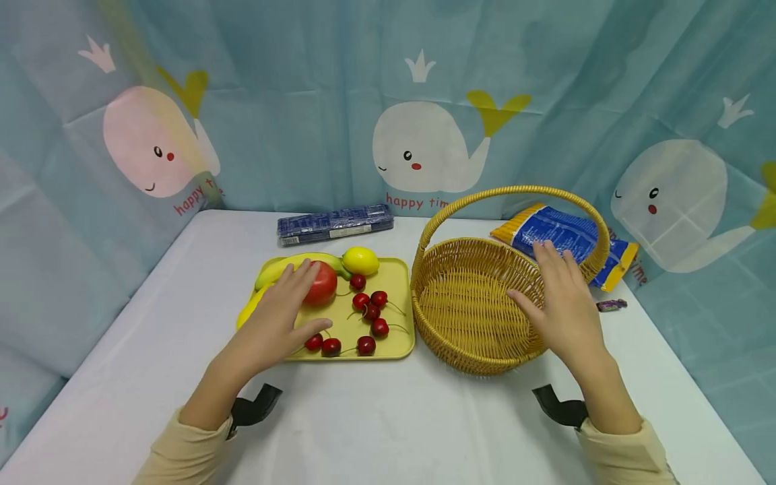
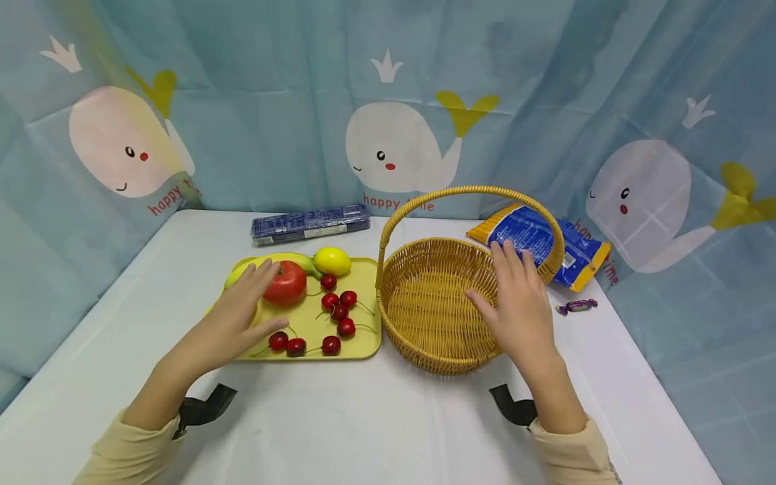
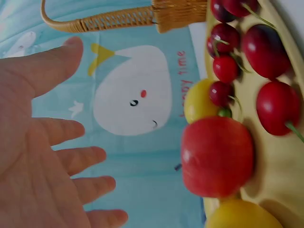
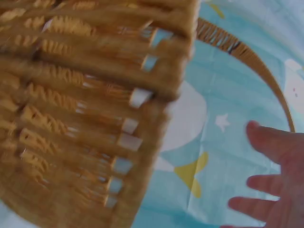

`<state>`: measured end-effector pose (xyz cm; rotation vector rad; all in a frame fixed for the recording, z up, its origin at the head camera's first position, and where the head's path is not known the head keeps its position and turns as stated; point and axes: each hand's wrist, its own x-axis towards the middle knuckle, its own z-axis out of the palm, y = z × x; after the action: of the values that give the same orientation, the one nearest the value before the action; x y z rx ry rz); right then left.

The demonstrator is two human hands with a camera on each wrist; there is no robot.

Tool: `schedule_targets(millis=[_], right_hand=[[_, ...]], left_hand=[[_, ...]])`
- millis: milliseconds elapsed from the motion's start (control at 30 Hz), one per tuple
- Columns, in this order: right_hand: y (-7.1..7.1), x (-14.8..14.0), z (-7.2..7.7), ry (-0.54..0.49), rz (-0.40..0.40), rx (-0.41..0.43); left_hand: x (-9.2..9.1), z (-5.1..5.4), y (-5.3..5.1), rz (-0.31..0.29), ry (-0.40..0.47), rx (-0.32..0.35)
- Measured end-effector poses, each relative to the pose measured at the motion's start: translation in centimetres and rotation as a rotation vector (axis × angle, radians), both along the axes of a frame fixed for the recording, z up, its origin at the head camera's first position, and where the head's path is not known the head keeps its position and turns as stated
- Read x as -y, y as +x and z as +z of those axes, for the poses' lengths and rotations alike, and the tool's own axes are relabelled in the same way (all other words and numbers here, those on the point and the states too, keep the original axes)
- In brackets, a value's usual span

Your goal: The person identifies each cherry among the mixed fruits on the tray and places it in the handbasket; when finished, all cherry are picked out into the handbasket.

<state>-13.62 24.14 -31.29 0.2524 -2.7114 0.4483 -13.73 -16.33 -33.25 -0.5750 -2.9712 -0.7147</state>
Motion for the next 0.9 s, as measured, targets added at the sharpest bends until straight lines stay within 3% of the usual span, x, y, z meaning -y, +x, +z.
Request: schedule_targets(millis=[133,433,533,733,900], right_hand=[[0.2,-1.1,-0.3,-0.105,0.028,-0.121],[0.6,-3.3,-2.1,-0.345,0.007,-0.602],[0.3,-4.2,-2.9,-0.392,-0.022,-0.713],[0.0,-5.6,-4.1,-0.508,-0.131,-0.759],[0.0,-6.2,-4.5,-0.6,-0.232,-0.664]], left_hand=[[1.0,-0.6,0.2,-0.013,0.064,-0.001],[2.0,-1.8,0.8,-0.038,0.183,-0.036],[2.1,-2.3,1.0,-0.033,0.206,-0.018],[2.2,-3.7,1.0,-0.037,0.236,0.014],[1.9,-4.8,0.8,-0.034,0.238,0.042]])
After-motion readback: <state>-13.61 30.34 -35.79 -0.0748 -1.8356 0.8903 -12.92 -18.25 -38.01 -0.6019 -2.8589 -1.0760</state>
